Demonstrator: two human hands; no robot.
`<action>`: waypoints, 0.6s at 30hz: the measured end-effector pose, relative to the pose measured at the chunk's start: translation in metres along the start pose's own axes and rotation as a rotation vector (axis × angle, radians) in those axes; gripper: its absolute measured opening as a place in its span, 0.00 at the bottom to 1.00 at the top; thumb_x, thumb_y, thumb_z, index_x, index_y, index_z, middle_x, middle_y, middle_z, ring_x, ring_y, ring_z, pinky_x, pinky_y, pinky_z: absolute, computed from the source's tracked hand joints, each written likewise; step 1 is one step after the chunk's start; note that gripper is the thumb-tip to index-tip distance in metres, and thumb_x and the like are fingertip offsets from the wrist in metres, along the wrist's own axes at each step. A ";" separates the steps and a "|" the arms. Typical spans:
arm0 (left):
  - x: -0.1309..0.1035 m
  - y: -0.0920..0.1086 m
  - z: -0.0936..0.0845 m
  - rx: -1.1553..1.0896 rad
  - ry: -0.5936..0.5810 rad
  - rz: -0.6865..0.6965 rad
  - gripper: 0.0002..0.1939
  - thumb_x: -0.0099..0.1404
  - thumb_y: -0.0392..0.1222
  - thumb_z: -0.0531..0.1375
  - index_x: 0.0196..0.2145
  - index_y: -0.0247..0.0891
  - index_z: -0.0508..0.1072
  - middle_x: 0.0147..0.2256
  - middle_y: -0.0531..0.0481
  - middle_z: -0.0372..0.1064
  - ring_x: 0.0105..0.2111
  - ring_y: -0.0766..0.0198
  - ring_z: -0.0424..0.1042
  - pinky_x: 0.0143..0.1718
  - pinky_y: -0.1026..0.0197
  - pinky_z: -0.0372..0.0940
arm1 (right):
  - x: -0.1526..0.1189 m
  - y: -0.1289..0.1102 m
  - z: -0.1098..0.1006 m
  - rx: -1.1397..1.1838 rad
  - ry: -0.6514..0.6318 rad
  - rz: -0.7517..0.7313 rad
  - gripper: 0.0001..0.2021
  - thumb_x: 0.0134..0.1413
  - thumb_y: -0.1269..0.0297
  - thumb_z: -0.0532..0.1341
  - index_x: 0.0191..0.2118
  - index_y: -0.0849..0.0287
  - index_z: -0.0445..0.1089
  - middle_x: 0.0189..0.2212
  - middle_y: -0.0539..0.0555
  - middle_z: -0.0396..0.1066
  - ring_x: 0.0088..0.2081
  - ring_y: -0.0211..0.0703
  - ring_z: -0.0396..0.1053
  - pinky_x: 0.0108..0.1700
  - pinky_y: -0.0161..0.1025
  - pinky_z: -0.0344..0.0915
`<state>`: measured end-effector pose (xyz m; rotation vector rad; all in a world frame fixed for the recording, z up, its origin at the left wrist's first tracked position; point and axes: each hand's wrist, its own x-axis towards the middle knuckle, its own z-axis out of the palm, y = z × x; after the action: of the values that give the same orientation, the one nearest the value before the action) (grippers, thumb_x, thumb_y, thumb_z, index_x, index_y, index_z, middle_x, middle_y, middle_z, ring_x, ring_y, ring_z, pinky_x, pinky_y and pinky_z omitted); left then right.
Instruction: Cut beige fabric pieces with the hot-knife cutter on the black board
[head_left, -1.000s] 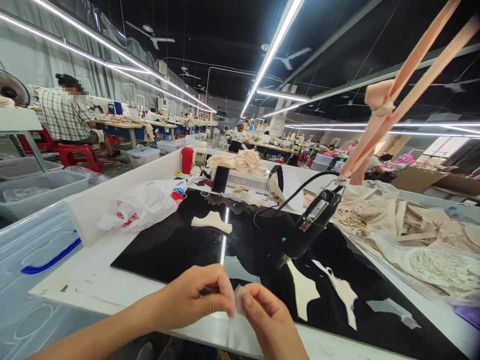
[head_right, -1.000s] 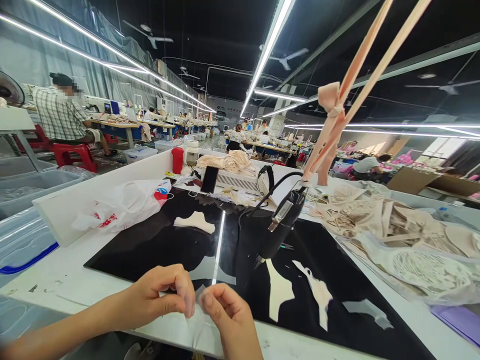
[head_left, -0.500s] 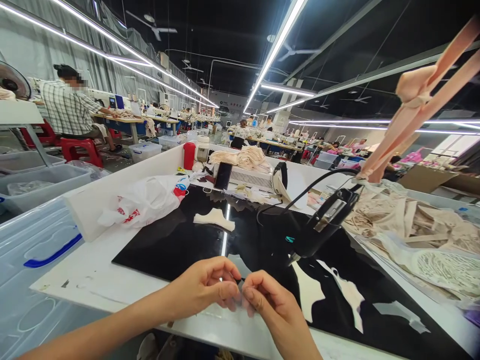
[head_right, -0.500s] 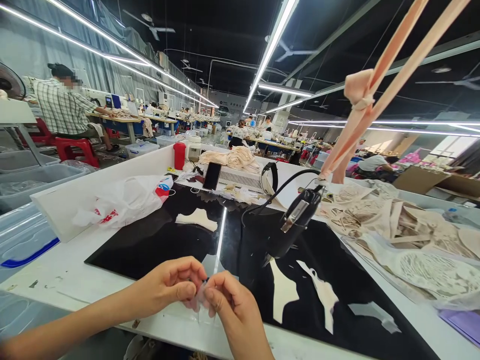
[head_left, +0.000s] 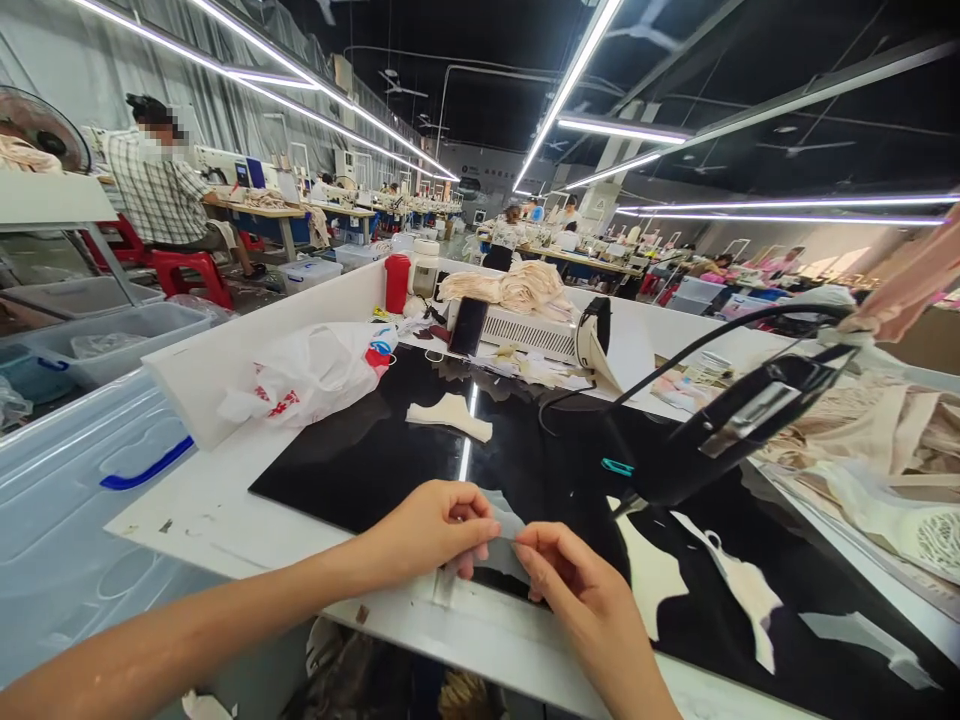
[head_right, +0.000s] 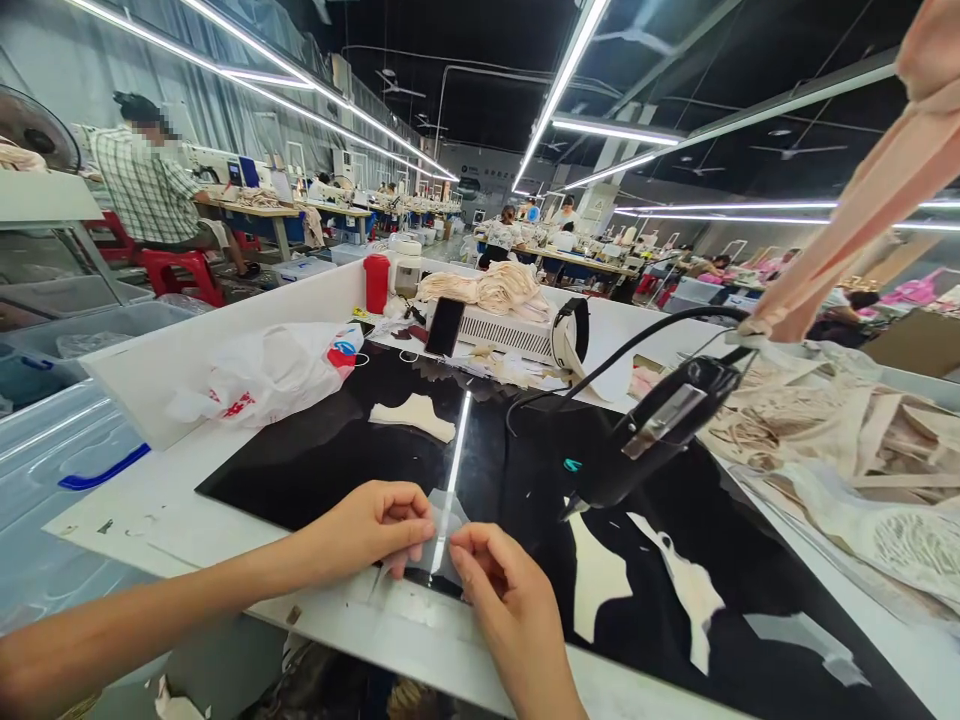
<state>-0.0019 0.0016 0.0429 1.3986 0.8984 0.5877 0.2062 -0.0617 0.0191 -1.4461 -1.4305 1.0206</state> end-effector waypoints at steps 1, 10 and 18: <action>0.002 0.001 -0.001 0.020 0.002 0.011 0.16 0.64 0.53 0.65 0.36 0.36 0.73 0.29 0.52 0.73 0.22 0.68 0.69 0.25 0.66 0.60 | 0.004 0.003 -0.002 -0.033 0.005 -0.011 0.21 0.58 0.38 0.67 0.38 0.52 0.79 0.28 0.52 0.71 0.28 0.44 0.66 0.32 0.39 0.64; 0.015 0.004 -0.007 0.500 0.177 0.186 0.04 0.70 0.42 0.61 0.39 0.42 0.69 0.28 0.58 0.68 0.26 0.65 0.67 0.30 0.63 0.57 | 0.028 0.009 -0.002 -0.268 0.090 -0.253 0.17 0.68 0.44 0.60 0.45 0.46 0.83 0.39 0.56 0.77 0.40 0.50 0.74 0.42 0.42 0.67; 0.021 -0.016 -0.009 0.890 0.143 0.394 0.09 0.77 0.41 0.57 0.38 0.39 0.74 0.34 0.52 0.70 0.31 0.62 0.68 0.32 0.61 0.55 | 0.030 0.021 -0.002 -0.426 0.085 -0.326 0.15 0.71 0.52 0.57 0.51 0.44 0.82 0.43 0.56 0.78 0.44 0.52 0.75 0.47 0.45 0.68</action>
<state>0.0003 0.0218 0.0242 2.3962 1.0612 0.6109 0.2157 -0.0321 -0.0001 -1.4595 -1.8210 0.4618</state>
